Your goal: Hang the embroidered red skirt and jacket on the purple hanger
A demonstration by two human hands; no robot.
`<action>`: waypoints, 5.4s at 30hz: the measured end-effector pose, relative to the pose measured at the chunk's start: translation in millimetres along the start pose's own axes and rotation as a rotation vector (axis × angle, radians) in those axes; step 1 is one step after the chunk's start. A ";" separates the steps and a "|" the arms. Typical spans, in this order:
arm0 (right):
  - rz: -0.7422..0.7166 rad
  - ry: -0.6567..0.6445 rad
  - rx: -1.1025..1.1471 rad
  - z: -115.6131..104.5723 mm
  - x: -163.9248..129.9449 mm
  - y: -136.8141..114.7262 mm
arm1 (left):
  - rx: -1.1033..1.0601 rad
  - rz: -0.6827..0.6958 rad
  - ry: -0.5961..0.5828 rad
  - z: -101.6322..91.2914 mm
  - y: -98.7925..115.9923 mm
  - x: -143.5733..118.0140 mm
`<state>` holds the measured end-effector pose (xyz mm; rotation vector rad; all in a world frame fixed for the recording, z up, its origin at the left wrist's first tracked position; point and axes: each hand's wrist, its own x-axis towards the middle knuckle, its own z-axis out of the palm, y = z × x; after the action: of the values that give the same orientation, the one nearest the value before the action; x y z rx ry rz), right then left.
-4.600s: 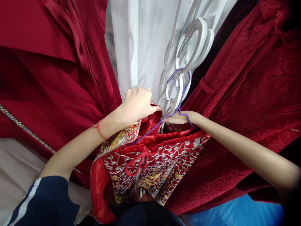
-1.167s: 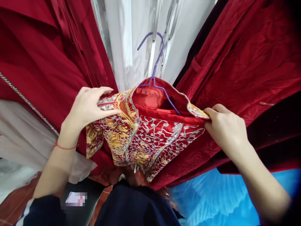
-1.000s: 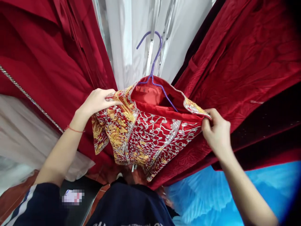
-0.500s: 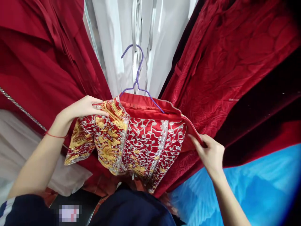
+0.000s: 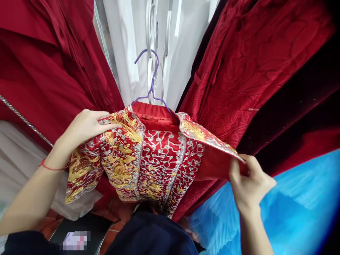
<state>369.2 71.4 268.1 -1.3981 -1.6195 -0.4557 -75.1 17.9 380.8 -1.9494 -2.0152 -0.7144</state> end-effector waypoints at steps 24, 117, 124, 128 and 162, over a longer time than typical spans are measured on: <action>-0.377 -0.535 0.177 91.4 -67.7 -196.6 | 0.076 -0.161 0.008 28.8 26.2 -7.4; 0.508 -0.193 0.712 69.6 -71.4 -14.5 | -1.065 -0.622 -0.269 300.5 73.6 -166.7; 0.345 -0.325 0.797 72.6 -78.5 -3.5 | -1.233 -0.760 -0.458 289.0 48.1 -201.3; 0.515 -0.562 1.015 69.3 -96.6 -7.0 | -1.334 -0.712 -0.519 276.0 37.6 -207.9; 0.773 -0.266 0.576 77.0 -234.1 -82.8 | -1.669 -1.283 -0.294 338.9 -43.0 -232.3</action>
<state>247.4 -28.5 61.3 -1.5156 -1.1309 0.6209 -46.9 -11.2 -30.3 -0.4246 -3.0154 -3.2544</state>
